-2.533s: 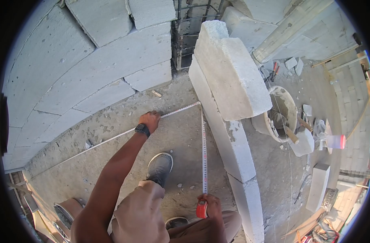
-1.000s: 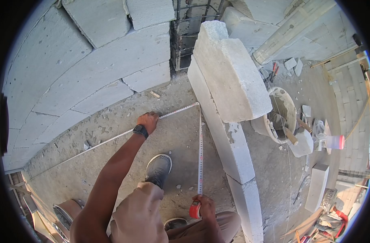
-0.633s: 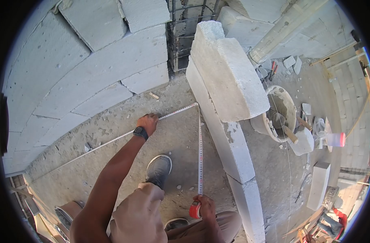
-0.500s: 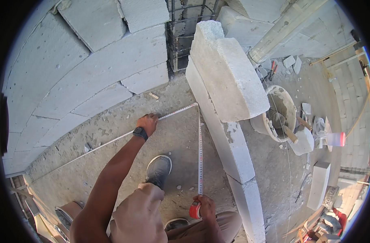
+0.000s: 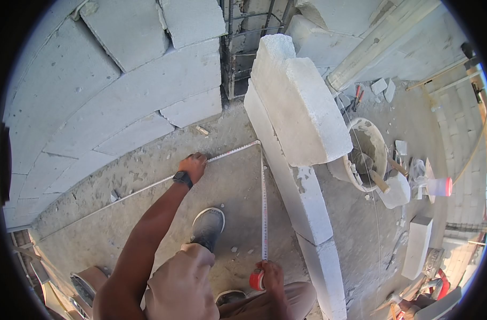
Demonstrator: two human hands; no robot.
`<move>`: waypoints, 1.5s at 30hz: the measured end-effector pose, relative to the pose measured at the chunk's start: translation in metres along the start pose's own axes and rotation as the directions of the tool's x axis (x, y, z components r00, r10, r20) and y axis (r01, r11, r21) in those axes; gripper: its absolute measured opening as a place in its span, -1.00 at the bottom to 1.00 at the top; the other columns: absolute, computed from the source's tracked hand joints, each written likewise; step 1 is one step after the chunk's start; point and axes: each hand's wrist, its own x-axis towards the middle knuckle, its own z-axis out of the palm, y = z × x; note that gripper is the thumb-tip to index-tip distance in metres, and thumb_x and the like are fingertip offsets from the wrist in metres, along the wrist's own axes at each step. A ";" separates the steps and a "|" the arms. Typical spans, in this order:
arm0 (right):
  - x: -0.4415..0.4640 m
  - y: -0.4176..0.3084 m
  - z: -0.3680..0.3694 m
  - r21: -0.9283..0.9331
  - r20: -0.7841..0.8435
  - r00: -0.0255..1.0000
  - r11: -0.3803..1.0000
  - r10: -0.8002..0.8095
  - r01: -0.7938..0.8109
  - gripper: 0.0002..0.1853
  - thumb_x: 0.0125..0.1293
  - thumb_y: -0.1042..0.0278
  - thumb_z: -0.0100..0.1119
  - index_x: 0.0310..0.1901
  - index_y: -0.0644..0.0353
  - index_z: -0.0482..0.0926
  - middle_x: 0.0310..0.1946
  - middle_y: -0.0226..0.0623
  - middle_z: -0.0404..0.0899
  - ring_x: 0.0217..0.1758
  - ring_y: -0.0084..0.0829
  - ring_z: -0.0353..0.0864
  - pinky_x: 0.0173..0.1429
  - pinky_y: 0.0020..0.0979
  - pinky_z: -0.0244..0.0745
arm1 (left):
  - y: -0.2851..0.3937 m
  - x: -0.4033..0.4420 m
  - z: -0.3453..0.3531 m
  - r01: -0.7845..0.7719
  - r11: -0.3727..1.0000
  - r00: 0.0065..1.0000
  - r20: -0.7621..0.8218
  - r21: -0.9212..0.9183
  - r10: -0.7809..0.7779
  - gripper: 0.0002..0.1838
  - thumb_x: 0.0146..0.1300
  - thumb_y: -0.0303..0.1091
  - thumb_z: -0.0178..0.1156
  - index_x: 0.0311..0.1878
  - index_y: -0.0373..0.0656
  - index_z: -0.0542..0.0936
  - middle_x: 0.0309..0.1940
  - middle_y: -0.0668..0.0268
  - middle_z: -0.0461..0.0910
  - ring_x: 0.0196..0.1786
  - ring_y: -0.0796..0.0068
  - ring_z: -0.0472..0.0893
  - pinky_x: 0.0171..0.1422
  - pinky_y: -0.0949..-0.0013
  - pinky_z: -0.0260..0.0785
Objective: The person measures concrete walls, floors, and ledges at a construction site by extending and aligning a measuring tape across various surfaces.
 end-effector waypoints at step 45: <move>-0.714 -0.188 -0.070 -0.638 -0.320 0.947 0.734 0.022 -0.233 -0.86 0.03 0.38 0.26 -0.35 0.09 0.74 -0.33 -0.26 0.71 -0.27 -0.24 0.72 -0.36 -0.20 0.58 | 0.291 -0.405 -0.538 -0.619 0.475 0.024 0.590 -0.625 0.807 -0.69 0.43 -0.10 -0.07 -0.21 -0.13 0.53 -0.32 0.04 0.62 -0.21 -0.11 0.58 -0.15 -0.06 0.40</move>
